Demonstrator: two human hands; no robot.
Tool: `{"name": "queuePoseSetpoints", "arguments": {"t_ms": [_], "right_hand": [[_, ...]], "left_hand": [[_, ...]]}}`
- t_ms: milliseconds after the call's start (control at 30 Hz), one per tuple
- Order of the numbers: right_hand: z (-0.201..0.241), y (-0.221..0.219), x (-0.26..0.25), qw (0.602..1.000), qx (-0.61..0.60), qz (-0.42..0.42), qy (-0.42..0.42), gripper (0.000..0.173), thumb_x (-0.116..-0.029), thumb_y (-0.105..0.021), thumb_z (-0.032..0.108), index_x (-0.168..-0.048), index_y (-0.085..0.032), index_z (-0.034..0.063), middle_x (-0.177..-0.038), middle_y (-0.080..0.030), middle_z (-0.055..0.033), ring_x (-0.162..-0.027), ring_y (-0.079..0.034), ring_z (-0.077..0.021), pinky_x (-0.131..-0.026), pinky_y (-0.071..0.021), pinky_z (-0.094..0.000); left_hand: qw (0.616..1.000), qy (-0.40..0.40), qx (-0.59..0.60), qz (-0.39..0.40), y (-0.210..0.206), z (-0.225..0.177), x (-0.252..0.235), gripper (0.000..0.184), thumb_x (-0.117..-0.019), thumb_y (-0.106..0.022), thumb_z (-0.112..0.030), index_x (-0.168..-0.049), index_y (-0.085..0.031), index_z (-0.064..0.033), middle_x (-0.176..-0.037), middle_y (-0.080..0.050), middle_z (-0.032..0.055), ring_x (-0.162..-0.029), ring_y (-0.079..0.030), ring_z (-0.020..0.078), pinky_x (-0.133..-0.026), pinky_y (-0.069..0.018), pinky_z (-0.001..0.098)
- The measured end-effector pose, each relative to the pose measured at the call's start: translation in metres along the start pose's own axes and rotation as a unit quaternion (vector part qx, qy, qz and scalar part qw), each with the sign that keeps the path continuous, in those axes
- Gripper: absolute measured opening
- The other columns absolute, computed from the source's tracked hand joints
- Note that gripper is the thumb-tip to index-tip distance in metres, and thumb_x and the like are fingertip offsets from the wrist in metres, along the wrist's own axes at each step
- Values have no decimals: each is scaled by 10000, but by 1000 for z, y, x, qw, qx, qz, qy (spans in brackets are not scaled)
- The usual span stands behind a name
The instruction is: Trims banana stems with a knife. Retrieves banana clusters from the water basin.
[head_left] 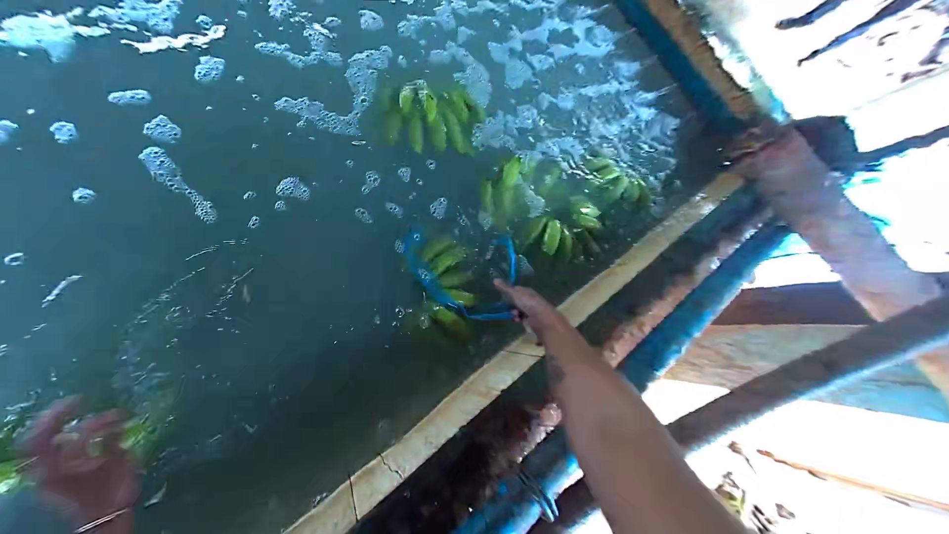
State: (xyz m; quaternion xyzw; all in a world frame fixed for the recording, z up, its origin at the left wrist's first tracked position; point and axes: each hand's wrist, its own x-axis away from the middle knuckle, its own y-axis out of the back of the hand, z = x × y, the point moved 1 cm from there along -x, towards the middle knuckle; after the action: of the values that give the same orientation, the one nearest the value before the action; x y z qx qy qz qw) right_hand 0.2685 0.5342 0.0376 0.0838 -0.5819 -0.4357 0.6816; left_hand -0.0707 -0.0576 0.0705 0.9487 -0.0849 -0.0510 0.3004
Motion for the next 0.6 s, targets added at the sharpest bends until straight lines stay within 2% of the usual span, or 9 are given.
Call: {"name": "queuePoseSetpoints", "arguments": {"t_ms": [67, 100, 133, 167, 233, 333, 433, 500, 600], "right_hand": [[-13, -47, -16, 996, -76, 42, -8, 607, -1031, -577, 496, -1466, -452, 91, -1004, -552, -80, -730, -509, -124, -637, -461, -289], [-18, -66, -22, 992, -110, 63, 6, 540, -1066, -544, 400, -1475, -443, 61, -1158, -604, -141, -903, -589, -180, -776, -526, -355], [-21, -81, -26, 989, -130, 75, 13, 539, -1081, -521, 367, -1495, -434, 34, -1298, -605, -203, -1069, -623, -257, -903, -544, -436], [-23, -93, -23, 986, -148, 77, 8, 536, -1082, -515, 365, -1482, -444, 15, -1334, -592, -226, -1127, -615, -295, -943, -531, -479], [-12, -113, -2, 983, -167, 70, 1, 567, -1038, -597, 399, -1435, -512, 4, -1317, -624, -215, -1146, -634, -296, -966, -534, -486], [6, -147, 16, 980, -159, 107, 50, 585, -1035, -599, 416, -1443, -521, 5, -1371, -610, -214, -1237, -608, -296, -1051, -496, -488], [21, -175, 33, 980, -130, 132, 74, 550, -1052, -577, 392, -1460, -522, 26, -1378, -611, -208, -1219, -614, -277, -1043, -493, -464], [30, -190, 45, 982, -84, 136, 105, 479, -1056, -576, 361, -1425, -557, 56, -1241, -642, -193, -1006, -624, -255, -846, -517, -440], [49, -190, 59, 984, 31, 89, 154, 417, -1030, -611, 227, -1354, -591, -36, -1280, -639, -266, -1170, -630, -374, -1026, -489, -534]], "left_hand": [[975, -16, 80, 205, -79, -40, 15, 439, -979, -607, -203, -1278, -578, 117, -1279, -643, 231, -1166, -640, 205, -988, -534, 352], [943, 22, 127, 308, -119, -56, 19, 403, -978, -609, -168, -1286, -598, 92, -1259, -670, 186, -1135, -664, 179, -972, -551, 337], [898, 86, 175, 395, -160, -70, 20, 416, -983, -601, -135, -1338, -569, 79, -1288, -661, 167, -1146, -660, 174, -981, -549, 331], [852, 162, 214, 449, -199, -80, 23, 448, -987, -594, -105, -1392, -515, 69, -1316, -630, 163, -1160, -640, 179, -985, -542, 332], [814, 262, 211, 474, -270, -95, 29, 499, -1013, -619, -124, -1456, -463, 45, -1393, -585, 192, -1238, -600, 227, -1035, -505, 373], [817, 257, 78, 510, -337, -108, 18, 501, -1077, -530, -251, -1463, -462, 61, -1497, -489, 247, -1411, -453, 320, -1182, -345, 432], [826, 144, -41, 544, -330, -88, 2, 480, -1120, -388, -281, -1490, -466, 15, -1536, -461, 232, -1455, -407, 349, -1217, -294, 487], [832, 117, -73, 537, -307, -61, -11, 474, -1122, -382, -254, -1500, -444, 24, -1538, -446, 253, -1454, -400, 370, -1218, -284, 504], [845, 239, -55, 475, -238, -41, -17, 453, -1119, -374, -160, -1504, -381, 79, -1532, -426, 278, -1440, -407, 355, -1199, -311, 464]]}}
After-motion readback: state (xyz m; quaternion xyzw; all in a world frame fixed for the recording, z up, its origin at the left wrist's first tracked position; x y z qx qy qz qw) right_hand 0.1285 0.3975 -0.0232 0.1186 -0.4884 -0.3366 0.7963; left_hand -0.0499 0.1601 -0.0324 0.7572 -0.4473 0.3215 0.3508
